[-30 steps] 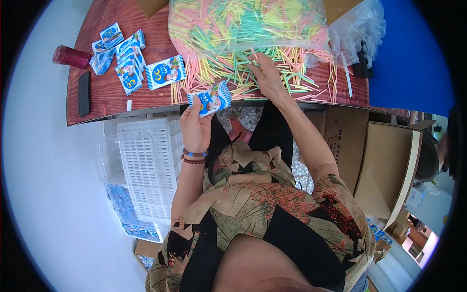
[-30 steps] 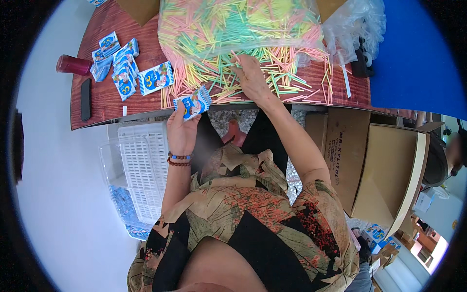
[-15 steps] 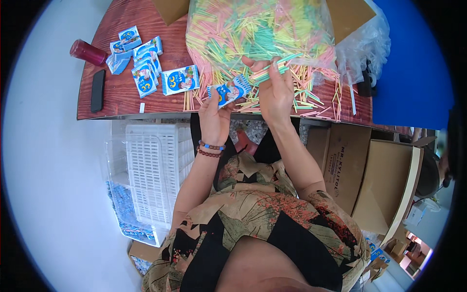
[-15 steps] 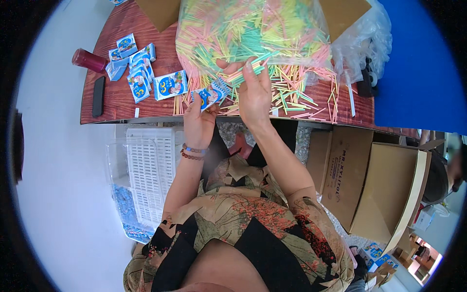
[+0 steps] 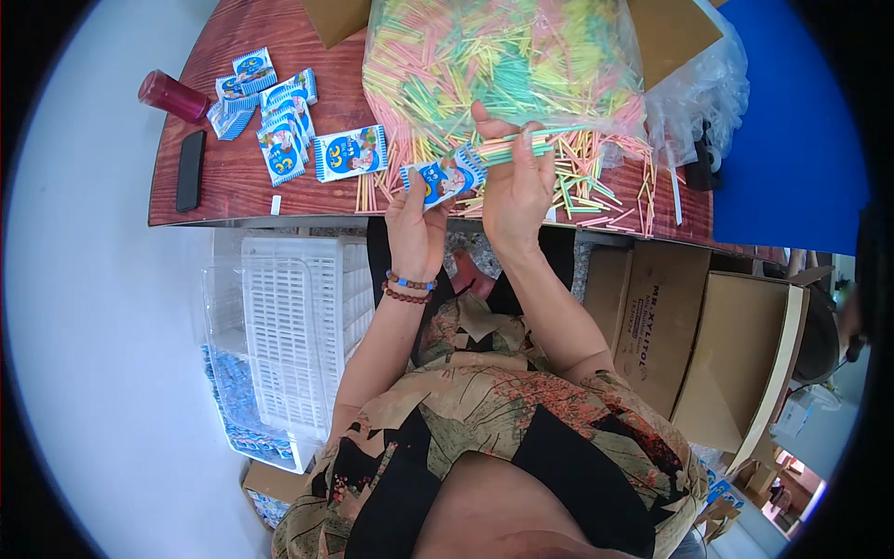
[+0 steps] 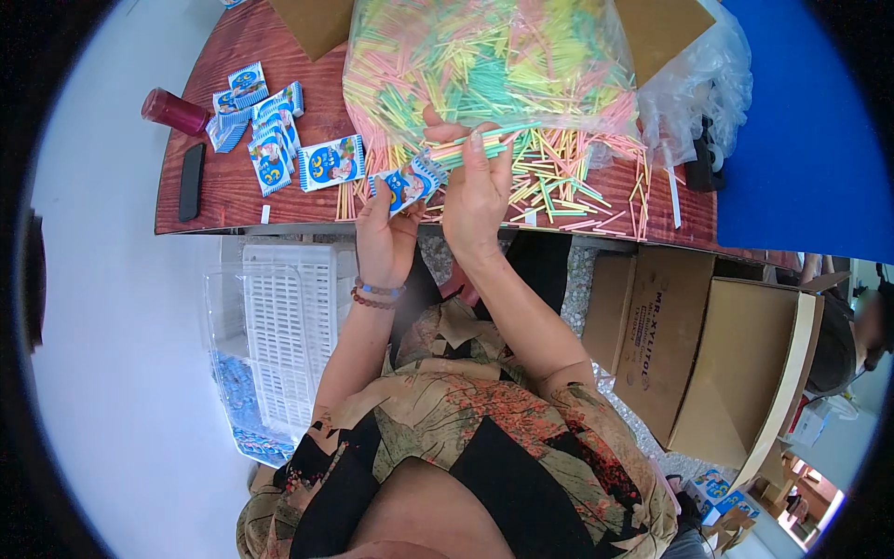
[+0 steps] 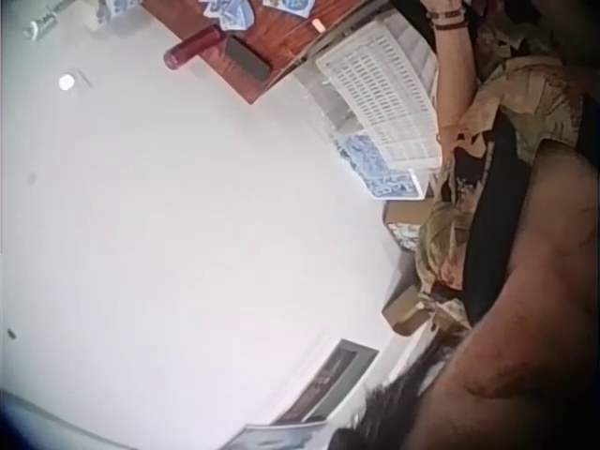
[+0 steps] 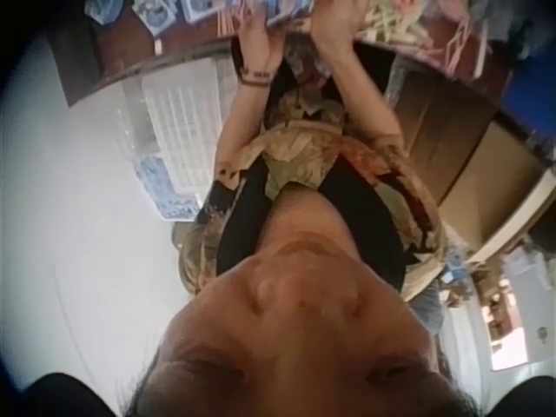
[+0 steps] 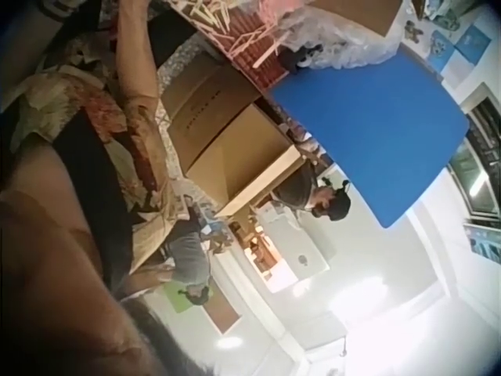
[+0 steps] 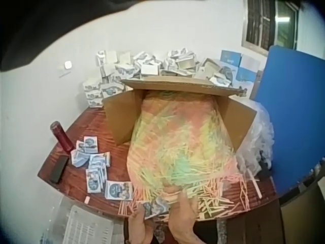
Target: Sorting small blue packets and colorful shredded paper on a table.
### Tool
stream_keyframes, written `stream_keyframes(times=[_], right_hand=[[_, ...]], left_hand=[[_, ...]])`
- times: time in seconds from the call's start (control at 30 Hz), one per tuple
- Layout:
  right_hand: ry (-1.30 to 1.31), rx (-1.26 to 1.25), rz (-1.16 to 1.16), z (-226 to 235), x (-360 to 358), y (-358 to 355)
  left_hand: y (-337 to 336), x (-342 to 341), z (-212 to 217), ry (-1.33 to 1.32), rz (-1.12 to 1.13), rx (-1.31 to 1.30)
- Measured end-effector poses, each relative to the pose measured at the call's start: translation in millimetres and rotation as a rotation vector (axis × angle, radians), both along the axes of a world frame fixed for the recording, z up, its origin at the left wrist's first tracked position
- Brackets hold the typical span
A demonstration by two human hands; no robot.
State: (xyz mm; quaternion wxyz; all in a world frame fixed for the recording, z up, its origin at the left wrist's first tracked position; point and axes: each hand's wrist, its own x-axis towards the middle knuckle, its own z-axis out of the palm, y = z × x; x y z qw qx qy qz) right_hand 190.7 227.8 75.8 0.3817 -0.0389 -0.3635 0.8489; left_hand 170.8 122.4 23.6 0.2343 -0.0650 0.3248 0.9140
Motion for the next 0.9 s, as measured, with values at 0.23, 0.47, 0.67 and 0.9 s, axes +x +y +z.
stream_keyframes(times=[0.23, 0.47, 0.67, 0.9], right_hand=[[-0.136, -0.049, 0.019, -0.8, 4.5, -14.3], [-0.213, 0.123, 0.058, 2.1, -2.3, -12.3], [-0.094, 0.049, 0.186, -5.5, -12.9, 5.4], [-0.209, 0.262, 0.172, -2.4, -21.7, 12.6]], left_hand=[[1.8, 2.0, 1.2, 0.001, -0.017, 0.098], [14.5, -7.8, 1.4, 0.025, -0.008, 0.142], [28.6, -16.9, -6.2, 0.044, -0.057, 0.176], [34.6, -22.1, -16.9, -0.079, -0.107, 0.397]])
